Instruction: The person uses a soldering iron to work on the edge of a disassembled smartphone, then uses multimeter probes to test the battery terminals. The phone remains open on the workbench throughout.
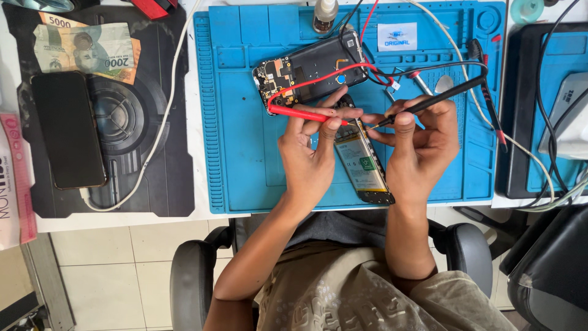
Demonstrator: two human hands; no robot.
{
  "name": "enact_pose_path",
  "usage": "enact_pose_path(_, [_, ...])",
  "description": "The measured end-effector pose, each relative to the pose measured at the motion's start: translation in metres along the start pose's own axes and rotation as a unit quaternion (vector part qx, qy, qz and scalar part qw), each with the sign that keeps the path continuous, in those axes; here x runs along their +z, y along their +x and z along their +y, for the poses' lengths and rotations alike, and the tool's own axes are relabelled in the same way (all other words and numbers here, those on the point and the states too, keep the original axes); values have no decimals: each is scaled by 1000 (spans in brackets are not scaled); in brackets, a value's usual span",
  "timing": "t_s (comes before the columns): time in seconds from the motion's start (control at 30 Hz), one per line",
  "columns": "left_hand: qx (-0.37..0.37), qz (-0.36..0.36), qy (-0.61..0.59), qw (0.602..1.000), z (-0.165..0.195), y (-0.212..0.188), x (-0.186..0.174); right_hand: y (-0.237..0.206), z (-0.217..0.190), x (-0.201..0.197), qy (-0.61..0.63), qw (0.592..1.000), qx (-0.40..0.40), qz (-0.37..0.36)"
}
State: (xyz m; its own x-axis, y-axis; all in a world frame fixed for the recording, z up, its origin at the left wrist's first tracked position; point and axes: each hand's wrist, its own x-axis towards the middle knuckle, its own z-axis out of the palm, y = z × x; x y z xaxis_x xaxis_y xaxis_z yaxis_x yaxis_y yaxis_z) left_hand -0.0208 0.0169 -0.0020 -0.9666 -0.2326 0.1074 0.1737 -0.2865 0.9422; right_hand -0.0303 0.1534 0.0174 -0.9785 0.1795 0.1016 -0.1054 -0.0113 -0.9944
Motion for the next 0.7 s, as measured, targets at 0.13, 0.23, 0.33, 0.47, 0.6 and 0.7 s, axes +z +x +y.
enact_pose_path(0.13, [-4, -1, 0, 1000, 1, 0, 0, 0, -1, 0, -9, 1000, -5, -4])
enact_pose_path(0.23, [4, -4, 7, 1000, 1, 1, 0, 0, -1, 0, -7, 1000, -7, -5])
enact_pose_path(0.33, [3, -3, 2, 1000, 2, 1, 1, 0, -1, -1, -13, 1000, -11, -8])
enact_pose_path(0.47, [-4, -1, 3, 1000, 2, 1, 1, 1, -1, -1, -20, 1000, -13, -9])
enact_pose_path(0.6, [-10, 1, 2, 1000, 3, 1, 2, 0, 0, -2, -25, 1000, -17, -5])
enact_pose_path(0.7, [-8, -1, 0, 1000, 2, 1, 2, 0, 0, -2, -27, 999, -20, -5])
